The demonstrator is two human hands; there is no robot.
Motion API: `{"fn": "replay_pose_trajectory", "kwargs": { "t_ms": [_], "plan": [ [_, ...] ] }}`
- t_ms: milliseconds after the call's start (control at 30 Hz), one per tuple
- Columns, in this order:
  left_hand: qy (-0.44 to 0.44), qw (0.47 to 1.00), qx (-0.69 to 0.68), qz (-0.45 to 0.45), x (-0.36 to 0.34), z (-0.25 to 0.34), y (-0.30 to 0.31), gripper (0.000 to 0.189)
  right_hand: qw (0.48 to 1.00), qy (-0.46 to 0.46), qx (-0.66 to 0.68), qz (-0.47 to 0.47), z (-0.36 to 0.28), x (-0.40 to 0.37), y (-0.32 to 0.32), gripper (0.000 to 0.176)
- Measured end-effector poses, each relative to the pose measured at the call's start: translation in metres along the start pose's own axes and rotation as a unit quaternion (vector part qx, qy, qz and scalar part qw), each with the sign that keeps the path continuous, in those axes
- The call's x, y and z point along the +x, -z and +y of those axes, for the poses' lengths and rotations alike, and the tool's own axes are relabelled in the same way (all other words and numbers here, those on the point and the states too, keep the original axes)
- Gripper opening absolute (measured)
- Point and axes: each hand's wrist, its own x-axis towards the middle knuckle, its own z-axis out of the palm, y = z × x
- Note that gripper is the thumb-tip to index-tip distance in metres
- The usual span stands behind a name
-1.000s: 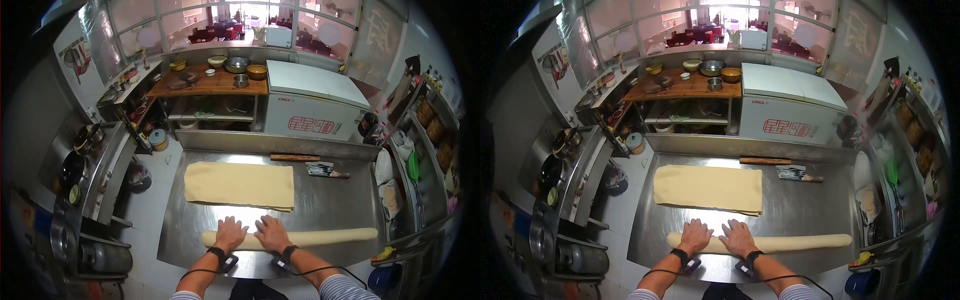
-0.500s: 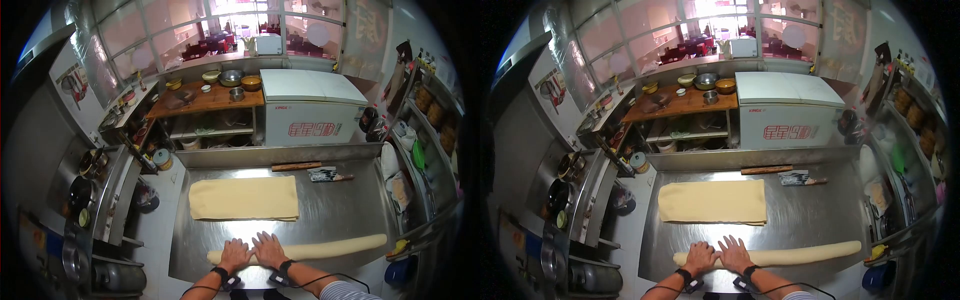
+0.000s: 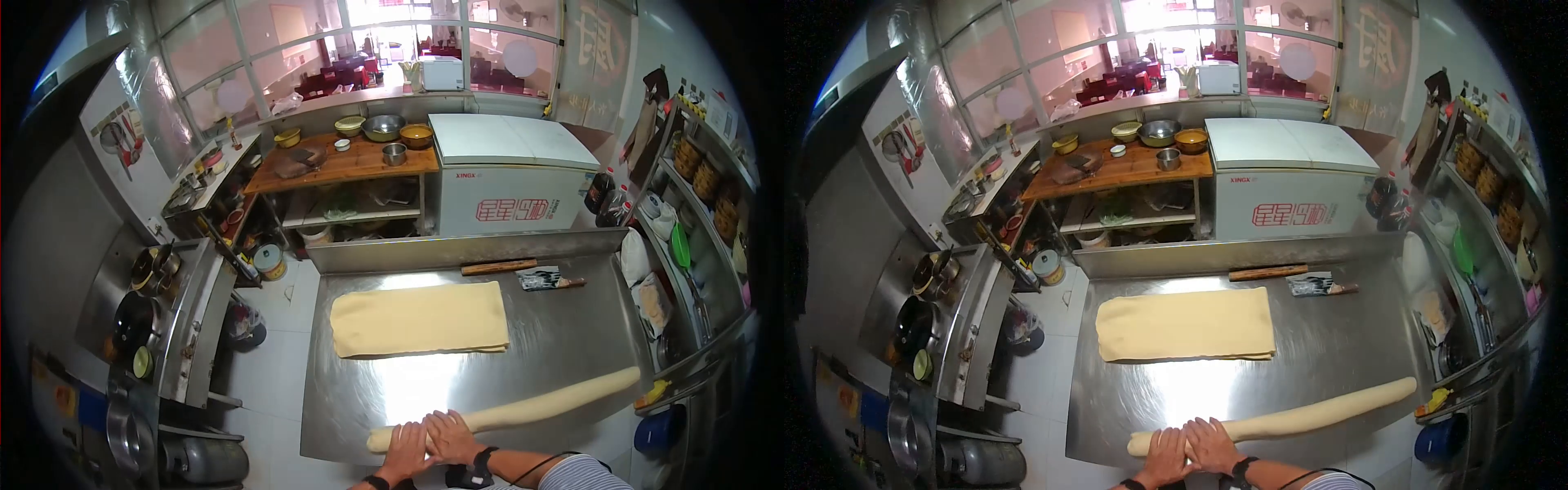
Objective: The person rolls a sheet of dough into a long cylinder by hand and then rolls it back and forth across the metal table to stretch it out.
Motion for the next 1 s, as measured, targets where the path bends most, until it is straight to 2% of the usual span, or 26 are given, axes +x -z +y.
{"fn": "replay_pose_trajectory", "kwargs": {
  "t_ms": [33,67,133,200,267,300,333,400,467,567,600,667,700,767,800,867,933,1000],
  "plan": [
    [0.037,0.998,-0.030,-0.038,0.015,-0.008,0.001,0.096,1.000,-0.012,0.022,-0.018,0.008,0.016,0.002,0.066],
    [0.016,0.999,-0.043,0.010,0.032,-0.023,-0.001,0.092,0.998,-0.024,0.042,-0.035,0.018,0.033,0.005,0.064],
    [0.015,0.998,-0.030,-0.052,0.064,-0.047,0.007,0.089,0.998,-0.035,0.033,-0.043,0.034,0.062,0.003,0.060],
    [0.035,0.996,0.003,-0.084,0.095,-0.067,0.006,0.092,0.995,-0.096,0.007,-0.018,0.046,0.087,0.005,0.061],
    [0.045,0.998,0.048,-0.018,0.110,-0.085,-0.015,0.099,0.989,-0.140,0.038,0.011,0.052,0.106,0.006,0.062],
    [0.088,0.995,-0.001,-0.045,0.115,-0.088,-0.018,0.103,0.990,-0.137,0.029,0.015,0.055,0.111,0.006,0.064],
    [0.105,0.994,-0.001,-0.017,0.115,-0.087,-0.017,0.102,0.992,-0.123,0.012,0.018,0.053,0.111,0.010,0.064],
    [0.094,0.994,0.038,-0.036,0.094,-0.075,-0.006,0.102,0.999,-0.050,-0.015,-0.003,0.036,0.091,0.018,0.064],
    [0.072,0.995,0.049,-0.056,0.050,-0.053,0.002,0.101,0.999,-0.031,0.042,-0.013,0.006,0.060,0.014,0.065],
    [0.064,0.998,-0.025,0.006,-0.028,-0.016,-0.003,0.102,1.000,0.010,0.012,0.011,-0.036,0.009,0.001,0.066],
    [0.051,0.997,0.023,0.045,-0.039,-0.005,0.006,0.094,1.000,0.018,0.006,0.003,-0.043,0.002,0.005,0.065],
    [0.075,0.997,-0.019,0.026,-0.053,-0.005,-0.013,0.108,1.000,0.022,-0.003,0.001,-0.043,0.005,-0.006,0.063],
    [0.073,0.997,-0.017,0.028,-0.041,-0.014,-0.010,0.108,0.999,0.029,-0.014,0.000,-0.039,0.013,-0.010,0.062],
    [0.114,0.993,-0.036,-0.005,-0.001,-0.029,0.009,0.082,1.000,0.014,0.016,-0.019,-0.022,0.046,-0.010,0.061],
    [0.091,0.993,-0.039,0.063,0.017,-0.047,0.008,0.072,0.998,-0.001,0.044,-0.038,-0.010,0.068,-0.007,0.061],
    [0.092,0.995,-0.025,0.035,0.050,-0.081,0.007,0.068,0.998,-0.032,0.053,-0.032,0.001,0.102,-0.002,0.059],
    [0.106,0.993,-0.017,-0.053,0.086,-0.103,0.028,0.069,0.995,-0.100,0.027,0.002,0.011,0.129,0.002,0.057],
    [0.099,0.994,0.033,0.013,0.103,-0.120,0.015,0.073,0.992,-0.122,0.036,0.016,0.018,0.148,0.001,0.058]
  ]
}}
